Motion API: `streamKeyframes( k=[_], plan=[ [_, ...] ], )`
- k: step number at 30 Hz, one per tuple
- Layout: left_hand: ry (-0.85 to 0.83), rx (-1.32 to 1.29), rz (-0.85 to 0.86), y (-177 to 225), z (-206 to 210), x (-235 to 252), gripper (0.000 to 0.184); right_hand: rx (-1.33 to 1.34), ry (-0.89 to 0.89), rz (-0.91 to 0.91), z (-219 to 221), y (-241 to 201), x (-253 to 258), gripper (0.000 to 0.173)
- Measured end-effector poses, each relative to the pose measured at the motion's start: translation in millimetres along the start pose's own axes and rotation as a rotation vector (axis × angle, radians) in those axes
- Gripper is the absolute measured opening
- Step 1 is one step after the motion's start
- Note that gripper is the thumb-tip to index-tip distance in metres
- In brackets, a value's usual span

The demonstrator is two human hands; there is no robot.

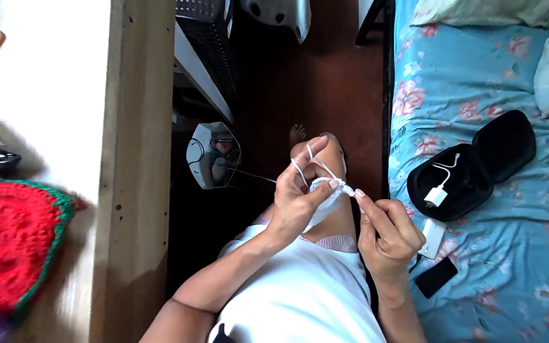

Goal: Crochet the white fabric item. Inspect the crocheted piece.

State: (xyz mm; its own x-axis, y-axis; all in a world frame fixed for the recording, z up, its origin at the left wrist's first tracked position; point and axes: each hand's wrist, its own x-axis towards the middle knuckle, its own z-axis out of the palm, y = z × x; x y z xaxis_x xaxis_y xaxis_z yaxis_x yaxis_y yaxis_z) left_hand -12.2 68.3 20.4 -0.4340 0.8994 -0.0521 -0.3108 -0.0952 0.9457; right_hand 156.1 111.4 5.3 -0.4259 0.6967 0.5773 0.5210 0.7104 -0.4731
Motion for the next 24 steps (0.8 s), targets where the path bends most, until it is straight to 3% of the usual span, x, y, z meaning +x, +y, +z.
streamKeyframes(
  k=[6,10,13,18,24],
  plan=[
    [-0.020,-0.126,-0.167,1.9,-4.6,0.4,0.061,-0.018,0.045,-0.094,3.1,11.4,0.4,0.021],
    [-0.015,-0.035,-0.066,-0.2,-2.7,-1.7,0.060,0.018,-0.014,-0.096,2.1,15.8,1.2,0.023],
    [-0.029,0.003,-0.001,-0.9,-1.2,-2.4,0.060,0.213,-0.074,-0.014,3.0,19.9,1.2,0.021],
    [-0.022,-0.274,-0.243,-0.6,-0.2,2.3,0.059,0.648,-0.084,0.157,13.1,26.2,-3.0,0.015],
    [0.034,-0.293,-0.220,-0.7,4.5,2.2,0.067,0.834,-0.052,0.285,22.0,25.5,-8.9,0.018]
  ],
)
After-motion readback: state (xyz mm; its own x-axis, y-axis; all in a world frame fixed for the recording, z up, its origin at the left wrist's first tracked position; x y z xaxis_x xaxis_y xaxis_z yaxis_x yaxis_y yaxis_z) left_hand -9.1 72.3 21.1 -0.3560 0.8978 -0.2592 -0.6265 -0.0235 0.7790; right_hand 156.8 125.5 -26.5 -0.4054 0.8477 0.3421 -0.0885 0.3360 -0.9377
